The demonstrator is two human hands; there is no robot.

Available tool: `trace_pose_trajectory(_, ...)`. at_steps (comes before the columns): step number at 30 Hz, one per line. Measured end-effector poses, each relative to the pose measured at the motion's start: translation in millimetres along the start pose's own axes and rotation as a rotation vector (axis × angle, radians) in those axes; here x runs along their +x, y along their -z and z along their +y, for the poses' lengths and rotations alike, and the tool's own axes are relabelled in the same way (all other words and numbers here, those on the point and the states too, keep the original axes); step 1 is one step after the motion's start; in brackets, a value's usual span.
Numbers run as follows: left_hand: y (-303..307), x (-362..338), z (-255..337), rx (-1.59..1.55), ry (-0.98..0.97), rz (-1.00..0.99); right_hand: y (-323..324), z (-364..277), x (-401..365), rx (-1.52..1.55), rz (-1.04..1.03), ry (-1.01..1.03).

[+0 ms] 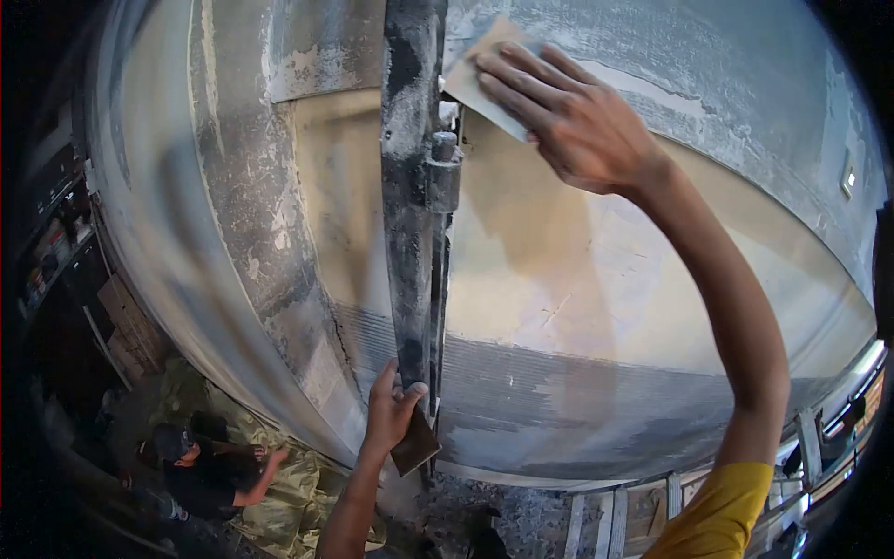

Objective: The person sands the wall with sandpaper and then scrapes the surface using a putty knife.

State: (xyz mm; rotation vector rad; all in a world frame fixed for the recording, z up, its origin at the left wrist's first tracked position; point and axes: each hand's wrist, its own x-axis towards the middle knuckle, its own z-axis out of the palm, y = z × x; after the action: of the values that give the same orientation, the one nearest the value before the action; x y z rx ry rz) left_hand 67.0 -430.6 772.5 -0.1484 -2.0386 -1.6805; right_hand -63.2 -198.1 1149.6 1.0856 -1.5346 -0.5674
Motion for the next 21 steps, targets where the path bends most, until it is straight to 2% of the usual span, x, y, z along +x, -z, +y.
trace_pose_trajectory(2,-1,-1,1,-0.030,-0.011,0.002,6,5,-2,-0.085,-0.115,0.043)
trace_pose_trajectory(4,2,-4,-3,0.020,0.030,-0.004,1,8,20,-0.084,-0.112,0.077)
trace_pose_trajectory(5,2,-5,0,0.022,0.033,-0.005,-5,12,34,-0.100,-0.094,0.158)
trace_pose_trajectory(6,-1,-5,4,0.019,-0.011,0.022,-10,17,45,-0.115,-0.078,0.241)
trace_pose_trajectory(7,-2,-6,7,0.016,-0.053,0.050,-10,24,50,-0.094,-0.145,0.265)
trace_pose_trajectory(10,2,-4,4,0.013,-0.002,-0.003,0,43,29,-0.041,-0.092,0.308)
trace_pose_trajectory(14,2,-4,9,0.041,0.043,-0.036,39,35,11,-0.109,-0.254,0.235)
trace_pose_trajectory(16,1,-2,5,0.137,-0.037,0.003,19,36,28,-0.086,-0.217,0.228)
trace_pose_trajectory(18,-2,0,-3,0.066,-0.062,0.012,-3,41,56,0.115,-0.147,0.355)
trace_pose_trajectory(19,-5,-1,-5,-0.013,-0.083,0.022,1,37,66,0.104,-0.225,0.332)
trace_pose_trajectory(21,-3,-1,3,0.009,-0.024,-0.011,6,47,55,0.112,-0.219,0.328)
